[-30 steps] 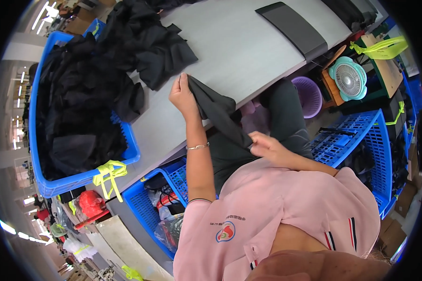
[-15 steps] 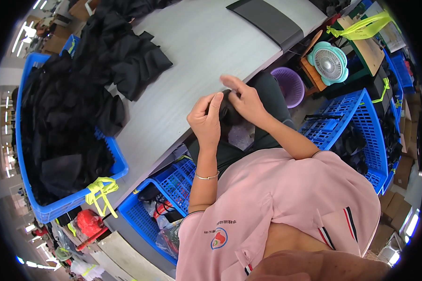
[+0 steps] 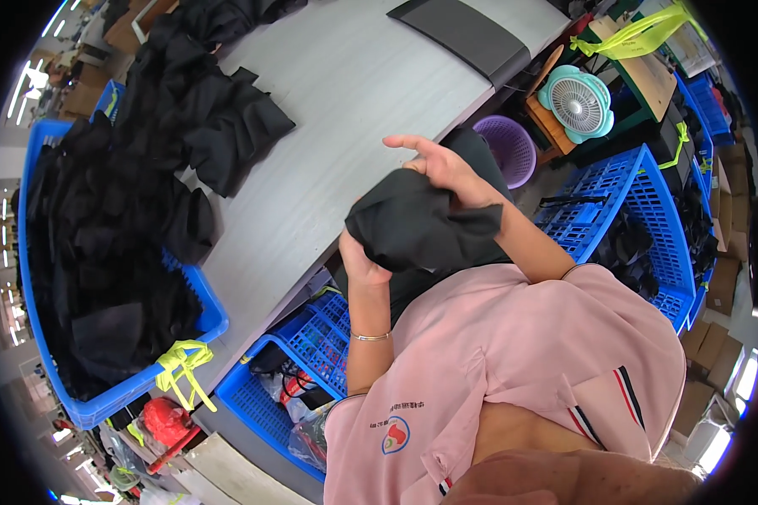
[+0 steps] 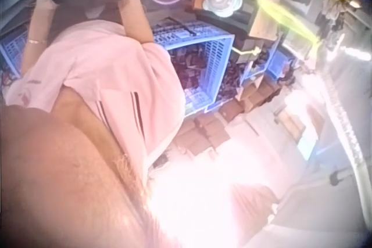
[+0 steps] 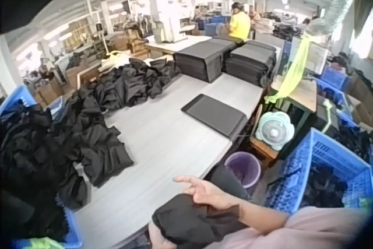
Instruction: The recorder is inspecting and handling black fabric parts for garments at a factory workstation.
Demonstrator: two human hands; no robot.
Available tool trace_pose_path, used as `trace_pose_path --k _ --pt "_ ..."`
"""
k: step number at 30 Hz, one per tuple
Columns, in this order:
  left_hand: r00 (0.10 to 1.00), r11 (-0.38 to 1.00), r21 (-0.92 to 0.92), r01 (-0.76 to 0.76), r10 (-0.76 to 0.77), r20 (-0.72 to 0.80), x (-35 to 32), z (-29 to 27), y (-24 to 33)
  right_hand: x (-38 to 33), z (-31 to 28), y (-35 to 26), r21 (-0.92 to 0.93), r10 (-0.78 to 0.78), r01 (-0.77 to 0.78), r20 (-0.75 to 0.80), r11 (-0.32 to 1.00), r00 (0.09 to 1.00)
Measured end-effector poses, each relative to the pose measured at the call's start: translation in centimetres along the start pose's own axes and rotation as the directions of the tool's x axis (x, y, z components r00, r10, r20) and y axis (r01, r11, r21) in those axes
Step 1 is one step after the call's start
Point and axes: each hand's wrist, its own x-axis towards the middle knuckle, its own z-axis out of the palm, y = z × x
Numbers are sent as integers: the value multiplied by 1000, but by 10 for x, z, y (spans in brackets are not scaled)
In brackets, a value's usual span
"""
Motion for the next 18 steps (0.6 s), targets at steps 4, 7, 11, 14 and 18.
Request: trace_pose_path --k 4,7,11,14,18 --pt "995 997 -1 73 -73 -75 -15 -13 -7 -3 -22 13 -846 -295 104 -64 522 953" --pt "986 986 -11 169 -169 8 -25 -17 -17 3 -32 30 -966 -442 183 248 -185 862" --pt "935 946 139 292 -252 -248 -39 -18 -44 -5 -16 61 -906 -306 338 255 257 917" --pt "998 816 577 -40 6 61 -46 -14 -49 -26 -4 81 -769 -108 337 334 544 936" --pt "989 939 345 -10 61 -137 -41 14 -52 -45 -16 109 -703 88 170 314 690 945"
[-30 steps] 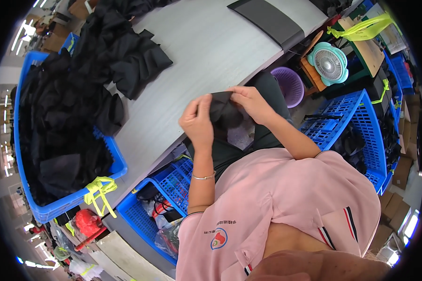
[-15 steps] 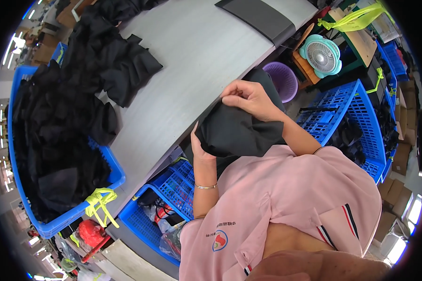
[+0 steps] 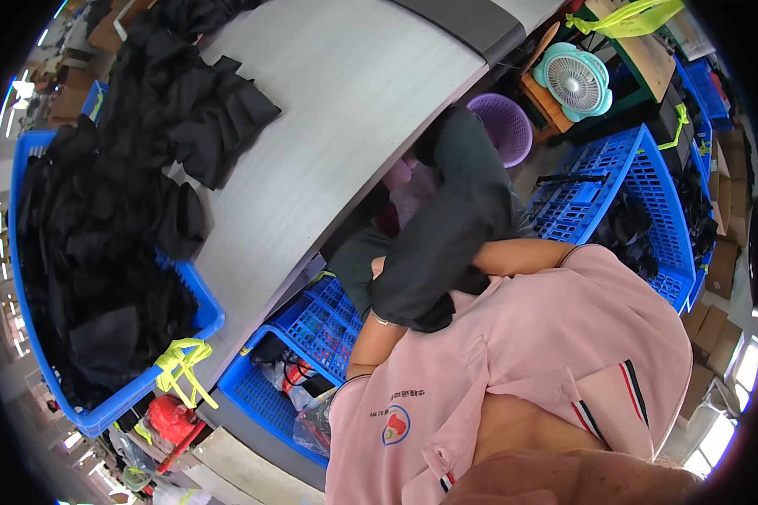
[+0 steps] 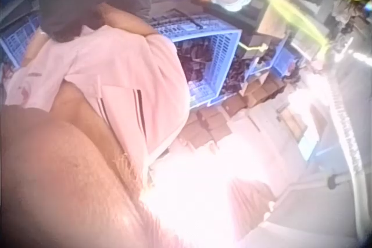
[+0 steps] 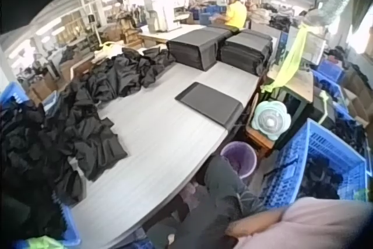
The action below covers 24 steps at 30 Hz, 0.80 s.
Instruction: The recorder is inspecting and handling black fabric parts for garments at a factory workstation.
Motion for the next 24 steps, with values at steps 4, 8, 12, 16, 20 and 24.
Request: trace_pose_path --k 4,8,12,16,20,24 --pt "959 963 -118 -243 220 -177 36 39 11 -3 -10 22 95 224 -215 -106 972 969" --pt "901 895 -148 -421 395 -180 64 51 30 -7 -50 -1 257 482 -417 -600 872 639" --pt "924 961 -85 -264 227 -306 60 40 32 0 -76 -47 -303 -126 -137 -706 943 697" --pt "976 990 -104 -93 70 -208 30 21 23 26 -75 -67 -684 -274 -131 -450 718 850" --pt "985 994 -98 -46 29 -172 36 -4 38 25 -83 -72 -110 142 -163 -181 980 973" --pt "986 993 -111 -38 19 -165 50 -18 49 13 -92 -74 394 19 60 -193 917 981"
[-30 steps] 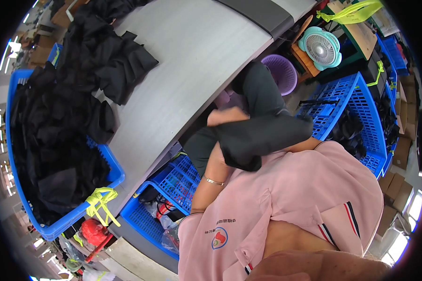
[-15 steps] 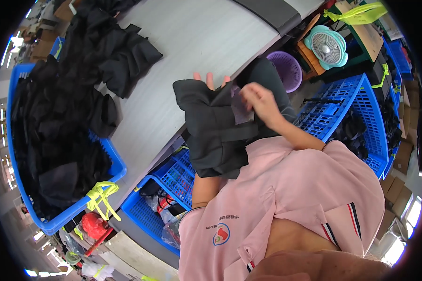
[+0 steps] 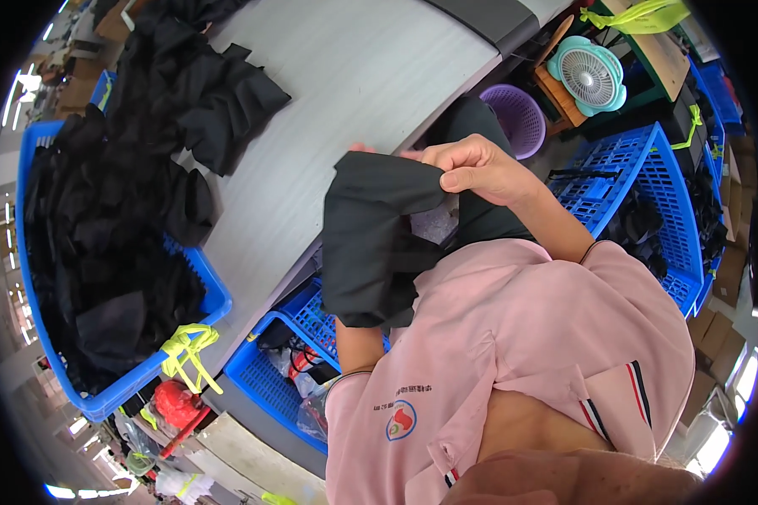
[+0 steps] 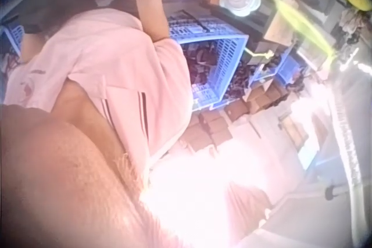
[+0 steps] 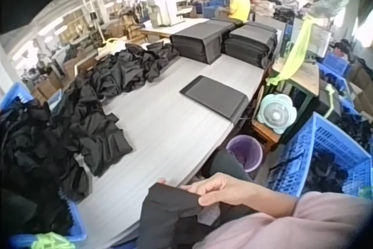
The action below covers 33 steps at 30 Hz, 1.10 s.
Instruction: The recorder is inspecting and handling black fabric parts for garments at a factory workstation.
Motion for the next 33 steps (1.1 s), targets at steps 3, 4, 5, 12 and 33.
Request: trace_pose_path --k 3,4,5,12,33 --pt "999 999 -5 41 -40 15 -10 -2 -8 9 2 -1 121 173 -163 -73 979 982" --pt "998 998 -2 57 -57 26 -18 -2 -13 19 2 -1 57 142 -135 -151 989 978" --pt "997 998 9 66 -66 25 -24 -2 -19 26 0 -5 5 104 -105 -231 994 967" --pt "1000 999 39 -5 5 -16 -21 11 -36 47 -15 -21 -362 -179 14 -427 932 887" --pt "997 996 83 -28 34 -69 11 -24 12 18 -27 -24 -650 -139 367 375 665 917"
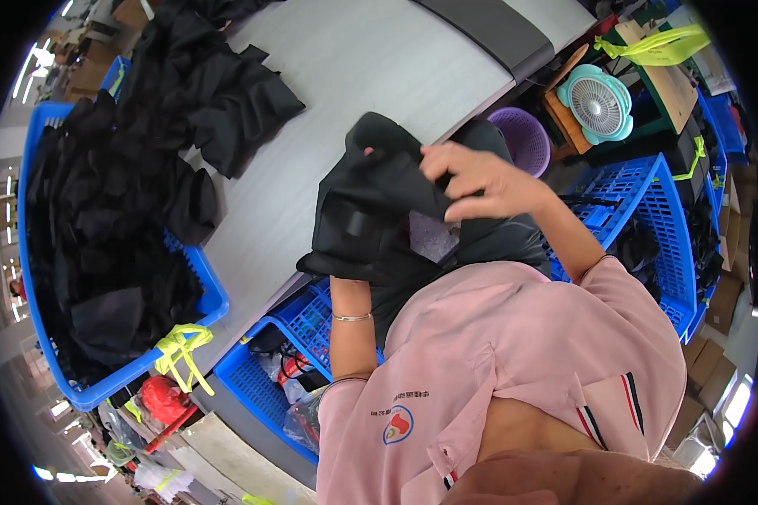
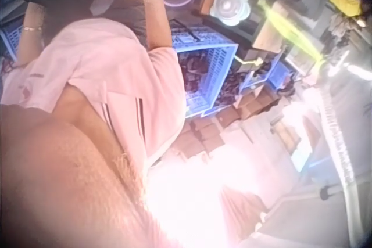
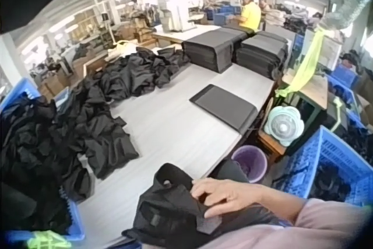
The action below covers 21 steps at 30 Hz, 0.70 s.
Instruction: The recorder is inspecting and handling black fabric parts for garments at a factory workstation.
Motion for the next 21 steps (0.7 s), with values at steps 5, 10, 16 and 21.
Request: trace_pose_path --k 5,10,16,21 --pt "998 993 103 57 -56 -14 10 -7 6 39 -51 35 -270 100 -166 -240 948 966" --pt "977 864 457 -213 197 82 -4 33 -18 77 -59 94 -409 -6 -259 -543 875 840" --pt "816 622 637 -455 577 20 -13 30 18 19 -2 80 197 383 -383 -772 903 507" --pt "897 794 424 -436 422 132 38 43 39 9 39 72 771 655 -120 -435 626 618"
